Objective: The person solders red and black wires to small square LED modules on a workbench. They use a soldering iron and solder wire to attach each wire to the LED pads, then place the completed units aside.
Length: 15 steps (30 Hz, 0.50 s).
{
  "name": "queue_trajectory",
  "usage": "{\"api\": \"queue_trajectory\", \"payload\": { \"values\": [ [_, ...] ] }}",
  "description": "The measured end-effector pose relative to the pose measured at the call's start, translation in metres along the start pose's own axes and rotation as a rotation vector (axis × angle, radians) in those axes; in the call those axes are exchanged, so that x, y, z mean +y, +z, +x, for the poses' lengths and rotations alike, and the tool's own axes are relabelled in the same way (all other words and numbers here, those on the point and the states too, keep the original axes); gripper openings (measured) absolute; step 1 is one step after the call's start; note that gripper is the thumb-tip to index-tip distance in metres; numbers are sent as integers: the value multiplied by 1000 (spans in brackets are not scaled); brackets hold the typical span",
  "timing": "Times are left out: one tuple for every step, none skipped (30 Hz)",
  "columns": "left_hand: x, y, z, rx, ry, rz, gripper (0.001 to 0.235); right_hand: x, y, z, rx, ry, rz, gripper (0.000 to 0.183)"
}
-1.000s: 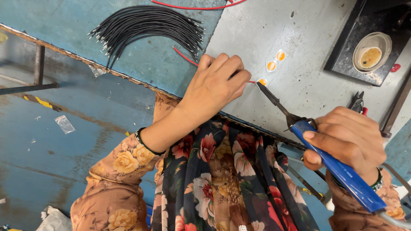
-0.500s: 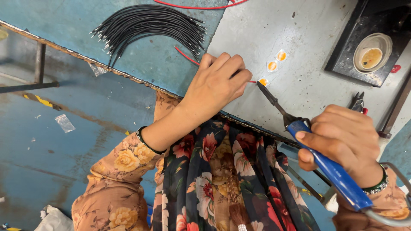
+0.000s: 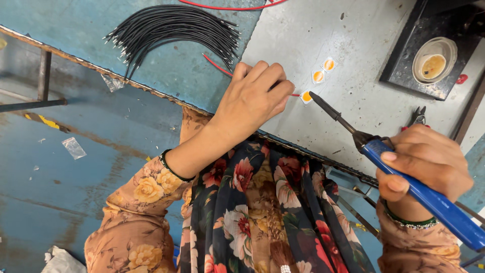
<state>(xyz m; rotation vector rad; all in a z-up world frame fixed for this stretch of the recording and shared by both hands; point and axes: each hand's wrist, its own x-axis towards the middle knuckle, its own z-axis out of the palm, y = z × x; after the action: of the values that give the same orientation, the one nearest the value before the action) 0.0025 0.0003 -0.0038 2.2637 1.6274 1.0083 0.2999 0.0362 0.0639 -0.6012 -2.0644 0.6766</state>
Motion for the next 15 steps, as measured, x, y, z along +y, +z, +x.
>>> {"api": "queue_trajectory", "payload": {
  "values": [
    [0, 0, 0, 1, -2, -2, 17, -2, 1, -1, -2, 20, 0, 47],
    [0, 0, 0, 1, -4, -3, 17, -2, 2, -1, 1, 24, -4, 47],
    [0, -1, 0, 2, -5, -4, 17, -1, 2, -1, 6, 16, -7, 47],
    [1, -1, 0, 3, -5, -7, 16, 1, 3, -2, 12, 9, -11, 48],
    [1, -2, 1, 3, -6, -9, 16, 5, 3, -2, 20, -10, -14, 48],
    [2, -2, 1, 4, -5, -12, 16, 8, 2, -3, 35, -30, -19, 47],
    [2, -3, 2, 0, -7, -20, 16, 12, 1, -5, 51, -50, -25, 46],
    [3, -5, 3, -3, -9, -27, 15, 17, 1, -8, 75, -72, -33, 44],
    [4, -6, 3, -6, -11, -34, 15, 20, -2, -13, 92, -79, -31, 42],
    [4, -9, 4, -20, -11, -33, 15, 25, -4, -18, 111, -88, -29, 41],
    [5, -11, 4, -34, -11, -33, 15, 28, -8, -24, 123, -81, -17, 40],
    [6, -15, 6, -46, -9, -29, 15, 31, -13, -30, 140, -89, -34, 39],
    [6, -19, 7, -52, -11, -51, 17, 35, -18, -36, 156, -97, -53, 39],
    [4, -25, 9, -56, -13, -67, 21, 40, -21, -41, 178, -120, -98, 38],
    [2, -30, 12, -61, -14, -84, 24, 45, -25, -46, 200, -142, -143, 39]
  ]
}}
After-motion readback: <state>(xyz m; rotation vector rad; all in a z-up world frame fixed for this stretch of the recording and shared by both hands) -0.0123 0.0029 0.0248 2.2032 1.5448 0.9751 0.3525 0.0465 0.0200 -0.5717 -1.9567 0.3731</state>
